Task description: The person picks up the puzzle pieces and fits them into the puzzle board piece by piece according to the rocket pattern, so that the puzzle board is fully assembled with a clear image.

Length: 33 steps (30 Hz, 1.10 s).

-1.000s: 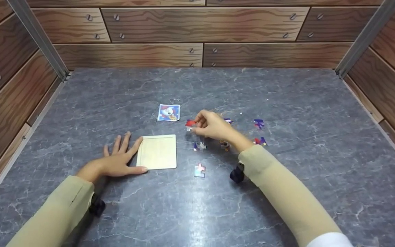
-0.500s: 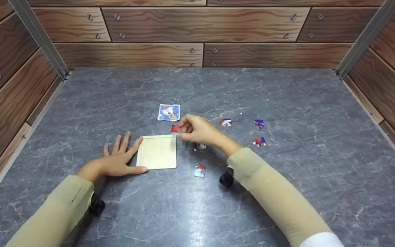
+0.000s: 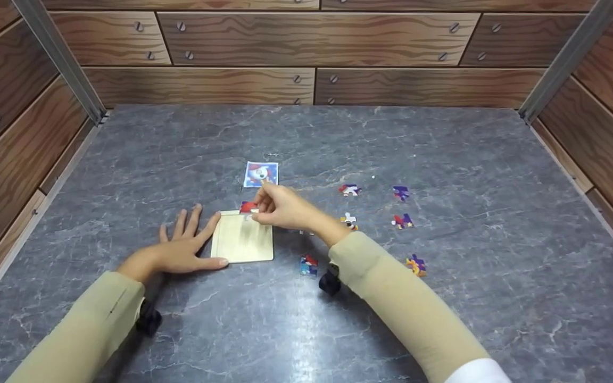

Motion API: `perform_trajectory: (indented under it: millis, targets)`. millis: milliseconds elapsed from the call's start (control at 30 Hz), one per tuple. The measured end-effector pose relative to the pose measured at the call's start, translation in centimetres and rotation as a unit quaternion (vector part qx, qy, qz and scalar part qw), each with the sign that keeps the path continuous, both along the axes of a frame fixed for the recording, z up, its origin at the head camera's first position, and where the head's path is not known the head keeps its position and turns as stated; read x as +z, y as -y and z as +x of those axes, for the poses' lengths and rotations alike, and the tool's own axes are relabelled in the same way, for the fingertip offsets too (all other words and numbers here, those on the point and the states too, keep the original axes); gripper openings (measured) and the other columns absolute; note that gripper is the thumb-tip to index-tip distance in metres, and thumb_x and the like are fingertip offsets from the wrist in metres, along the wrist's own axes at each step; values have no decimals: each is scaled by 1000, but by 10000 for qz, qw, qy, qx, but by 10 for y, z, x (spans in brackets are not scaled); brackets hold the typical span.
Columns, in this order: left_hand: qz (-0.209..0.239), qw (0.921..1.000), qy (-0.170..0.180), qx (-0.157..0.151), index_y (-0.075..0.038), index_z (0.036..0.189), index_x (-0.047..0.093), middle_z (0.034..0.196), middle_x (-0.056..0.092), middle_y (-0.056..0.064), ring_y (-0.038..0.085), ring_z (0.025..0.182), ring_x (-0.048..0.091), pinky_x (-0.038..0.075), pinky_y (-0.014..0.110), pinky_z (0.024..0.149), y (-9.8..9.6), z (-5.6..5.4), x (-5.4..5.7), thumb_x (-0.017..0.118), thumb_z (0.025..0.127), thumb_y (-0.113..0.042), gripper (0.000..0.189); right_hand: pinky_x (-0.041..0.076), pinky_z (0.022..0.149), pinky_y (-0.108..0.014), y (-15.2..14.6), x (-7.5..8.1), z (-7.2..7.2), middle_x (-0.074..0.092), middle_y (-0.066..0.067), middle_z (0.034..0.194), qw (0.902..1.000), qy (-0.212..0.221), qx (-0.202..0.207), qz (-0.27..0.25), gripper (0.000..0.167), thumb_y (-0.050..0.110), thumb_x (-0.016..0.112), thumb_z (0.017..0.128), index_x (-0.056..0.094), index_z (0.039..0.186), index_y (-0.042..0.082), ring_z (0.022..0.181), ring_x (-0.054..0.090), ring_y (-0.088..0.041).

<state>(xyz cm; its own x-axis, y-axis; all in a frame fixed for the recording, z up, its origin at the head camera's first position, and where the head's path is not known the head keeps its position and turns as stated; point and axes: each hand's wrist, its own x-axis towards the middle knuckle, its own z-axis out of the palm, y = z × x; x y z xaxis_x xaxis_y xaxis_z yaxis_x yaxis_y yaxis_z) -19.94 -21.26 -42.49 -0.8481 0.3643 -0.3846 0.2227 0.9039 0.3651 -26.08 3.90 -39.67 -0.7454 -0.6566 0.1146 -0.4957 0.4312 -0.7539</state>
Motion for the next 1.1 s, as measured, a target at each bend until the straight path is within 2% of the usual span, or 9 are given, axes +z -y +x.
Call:
perform_trajectory:
  millis: [300,567,700,933,1100]
  targets:
    - [116,9998,113,-74,-23,150,-8,147,-28,21,43,131,-27,-15,72,91,3,-1,-1,46,80,-73,101,49,65,-19,24,-8,1,61,-5,82,9994,164,78,311,22,8,69,80,58,96,-1,74,57,-12]
    - [68,9999,86,-70,-25,150,-9,147,-28,20,43,131,-27,-15,72,91,3,-1,1,46,80,-73,101,46,55,-18,40,-14,-1,62,-4,79,9963,-45,100,849,21,6,69,77,58,93,0,64,54,-9]
    - [63,9999,81,-52,-25,149,-9,147,-28,20,43,131,-28,-16,72,91,3,-1,1,46,80,-73,101,44,57,-17,44,-16,-2,59,0,77,9927,-166,27,1191,19,9,70,78,59,91,1,65,52,-9]
    - [40,10000,-13,-43,-25,150,-7,148,-26,22,45,131,-26,-14,73,90,5,0,1,46,80,-73,100,42,53,-17,54,-17,-4,55,2,73,9868,-107,-5,1618,17,9,68,77,61,90,1,59,49,-8]
    - [66,9999,-50,-70,-25,150,-7,148,-26,21,45,131,-26,-13,73,91,2,0,0,45,80,-73,100,44,63,-19,55,-19,-4,57,-1,81,9837,-356,-110,1758,21,12,68,79,62,95,1,72,53,-12]
